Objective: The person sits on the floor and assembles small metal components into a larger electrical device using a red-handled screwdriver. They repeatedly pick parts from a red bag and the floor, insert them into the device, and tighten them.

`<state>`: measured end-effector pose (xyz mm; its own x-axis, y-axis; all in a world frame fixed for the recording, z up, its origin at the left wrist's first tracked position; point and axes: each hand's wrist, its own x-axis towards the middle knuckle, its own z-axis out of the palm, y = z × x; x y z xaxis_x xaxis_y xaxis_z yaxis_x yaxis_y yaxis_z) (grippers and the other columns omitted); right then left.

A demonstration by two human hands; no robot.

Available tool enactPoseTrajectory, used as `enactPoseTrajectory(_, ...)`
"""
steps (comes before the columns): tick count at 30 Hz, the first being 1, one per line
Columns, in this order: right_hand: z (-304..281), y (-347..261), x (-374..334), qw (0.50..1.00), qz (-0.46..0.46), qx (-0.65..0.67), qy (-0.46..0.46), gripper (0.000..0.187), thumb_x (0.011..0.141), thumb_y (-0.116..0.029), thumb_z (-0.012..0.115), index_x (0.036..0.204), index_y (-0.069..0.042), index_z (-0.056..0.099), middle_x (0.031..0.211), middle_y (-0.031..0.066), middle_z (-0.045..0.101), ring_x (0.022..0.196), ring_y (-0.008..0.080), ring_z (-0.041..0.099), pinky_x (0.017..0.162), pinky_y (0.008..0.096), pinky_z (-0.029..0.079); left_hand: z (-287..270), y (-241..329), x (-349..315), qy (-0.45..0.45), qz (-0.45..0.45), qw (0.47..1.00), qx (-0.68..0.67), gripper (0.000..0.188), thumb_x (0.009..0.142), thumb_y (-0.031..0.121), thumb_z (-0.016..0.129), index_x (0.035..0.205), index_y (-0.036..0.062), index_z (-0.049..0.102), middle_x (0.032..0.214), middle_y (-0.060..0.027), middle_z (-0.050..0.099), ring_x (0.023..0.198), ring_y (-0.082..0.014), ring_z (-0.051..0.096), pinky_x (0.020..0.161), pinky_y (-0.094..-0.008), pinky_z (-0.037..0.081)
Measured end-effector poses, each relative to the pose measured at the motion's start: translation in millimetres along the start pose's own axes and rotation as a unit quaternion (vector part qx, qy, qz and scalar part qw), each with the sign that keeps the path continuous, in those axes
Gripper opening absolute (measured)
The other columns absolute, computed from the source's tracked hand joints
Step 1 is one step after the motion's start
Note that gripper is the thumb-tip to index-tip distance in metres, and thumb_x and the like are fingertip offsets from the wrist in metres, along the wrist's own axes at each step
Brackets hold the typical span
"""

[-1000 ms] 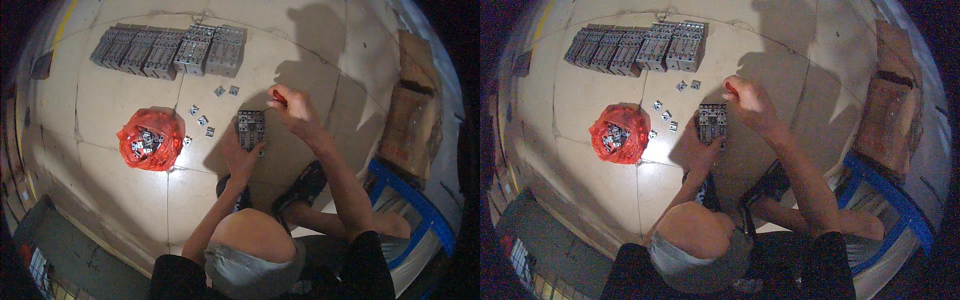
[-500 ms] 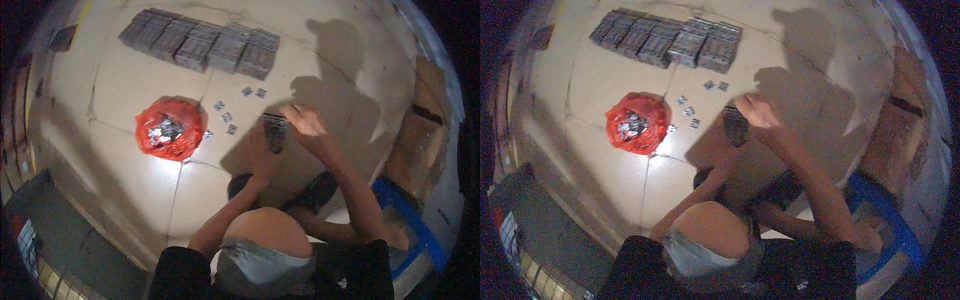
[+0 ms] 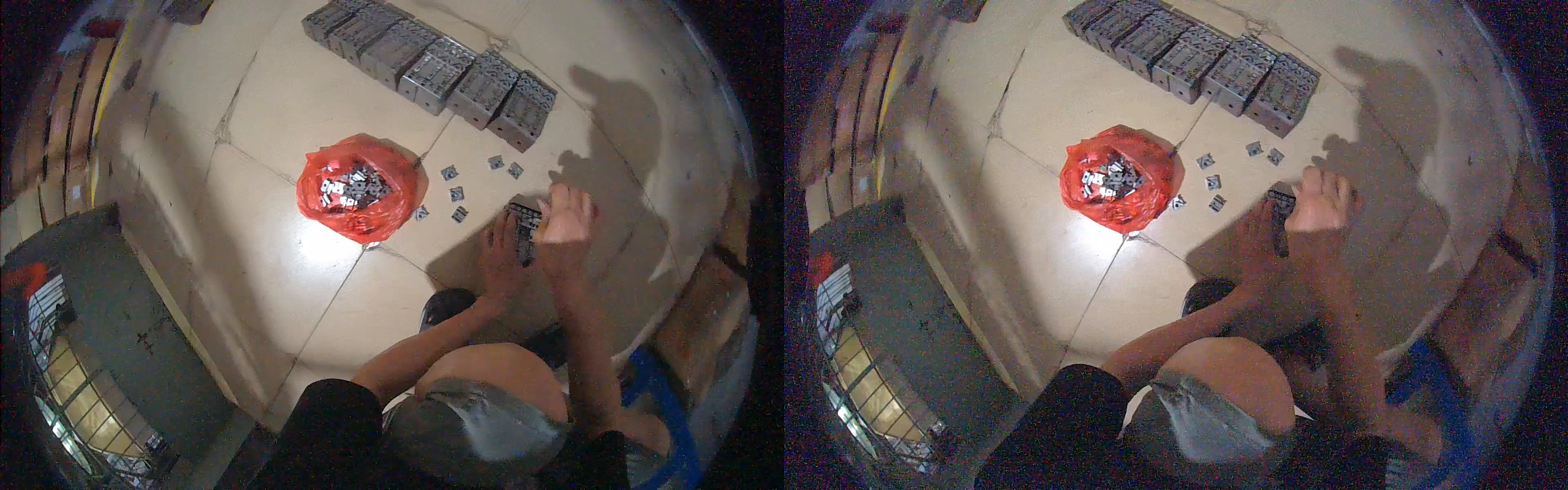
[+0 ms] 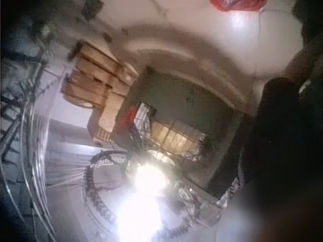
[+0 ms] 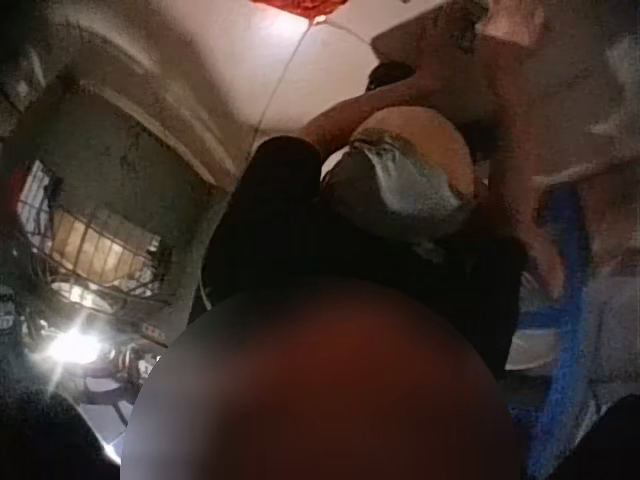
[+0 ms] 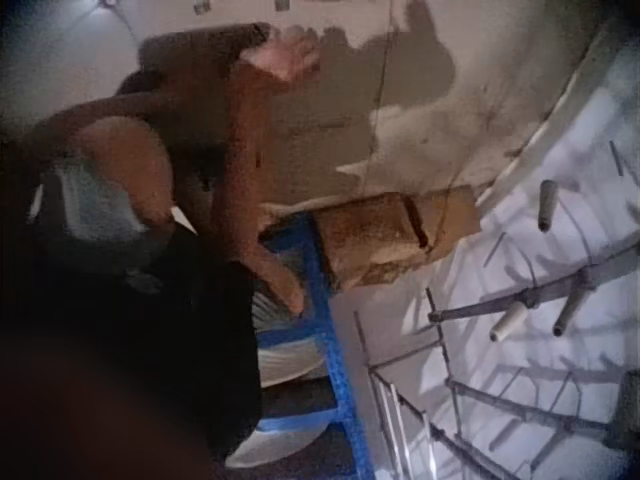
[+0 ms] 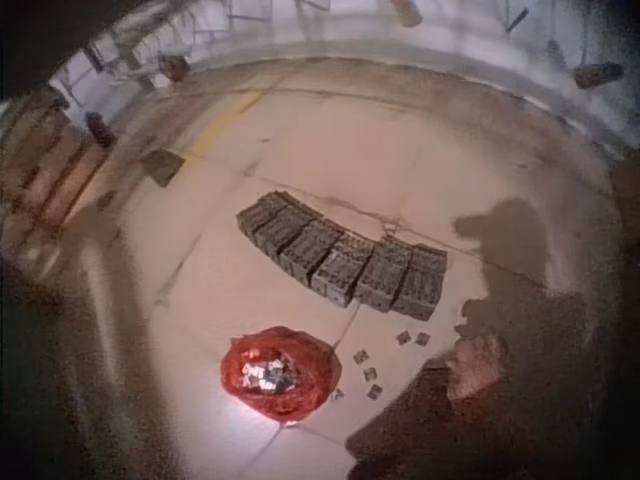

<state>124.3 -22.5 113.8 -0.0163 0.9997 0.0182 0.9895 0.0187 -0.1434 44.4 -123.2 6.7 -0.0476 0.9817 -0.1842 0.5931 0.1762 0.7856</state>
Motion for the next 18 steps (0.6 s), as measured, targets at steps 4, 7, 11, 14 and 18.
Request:
enactPoseTrajectory(4, 12, -20, -18, 0.983, 0.005, -0.022, 0.182, 0.021, 0.088, -0.018, 0.07, 0.106, -0.008, 0.064, 0.1, 0.0116, 0.064, 0.104, 0.0382, 0.059, 0.093, 0.0505, 0.047, 9, -10, 4, -0.017, 0.044, 0.995, 0.088, 0.086, 0.079, 0.034, 0.077, 0.151, 0.0044, 0.042, 0.157, -0.0172, 0.041, 0.132, -0.0455, 0.042, 0.114, -0.0546, 0.035)
enactPoseTrajectory(7, 19, -19, -20, 0.982, 0.013, 0.117, 0.151, 0.023, 0.081, -0.019, 0.078, 0.097, -0.005, 0.067, 0.097, 0.0119, 0.063, 0.104, 0.0377, 0.059, 0.097, 0.0488, 0.046, 11, -12, 0, 0.027, 0.067, 0.997, 0.037, 0.085, 0.078, 0.029, 0.077, 0.151, 0.0033, 0.042, 0.158, -0.017, 0.04, 0.133, -0.0458, 0.042, 0.114, -0.056, 0.034)
enactPoseTrajectory(11, 26, 14, -1, 0.871, -0.318, 0.341, 0.151, 0.024, 0.078, -0.018, 0.082, 0.089, -0.002, 0.068, 0.106, 0.012, 0.067, 0.116, 0.0371, 0.059, 0.103, 0.0471, 0.045, -4, -6, 4, -0.002, 0.048, 0.999, 0.003, 0.085, 0.077, 0.026, 0.078, 0.15, 0.001, 0.042, 0.159, -0.0175, 0.039, 0.137, -0.0468, 0.039, 0.114, -0.0577, 0.033)
enactPoseTrajectory(14, 32, 41, -3, 0.875, -0.151, 0.444, 0.123, 0.026, 0.081, -0.016, 0.079, 0.097, 0.0, 0.066, 0.125, 0.0137, 0.066, 0.126, 0.0343, 0.057, 0.105, 0.046, 0.045, -22, 7, 7, -0.009, 0.017, 1.0, -0.018, 0.083, 0.078, 0.018, 0.078, 0.15, -0.0001, 0.042, 0.158, -0.0188, 0.039, 0.139, -0.0467, 0.038, 0.115, -0.0581, 0.032)
enactPoseTrajectory(18, 44, 55, -32, 0.658, 0.169, 0.732, -0.049, 0.039, 0.093, -0.018, 0.072, 0.126, 0.001, 0.063, 0.133, 0.0141, 0.063, 0.122, 0.0279, 0.061, 0.107, 0.042, 0.046, -29, 13, 36, 0.03, 0.063, 0.997, -0.036, 0.064, 0.089, 0.014, 0.07, 0.145, -0.0021, 0.044, 0.142, -0.0242, 0.054, 0.134, -0.0475, 0.048, 0.113, -0.0552, 0.038)
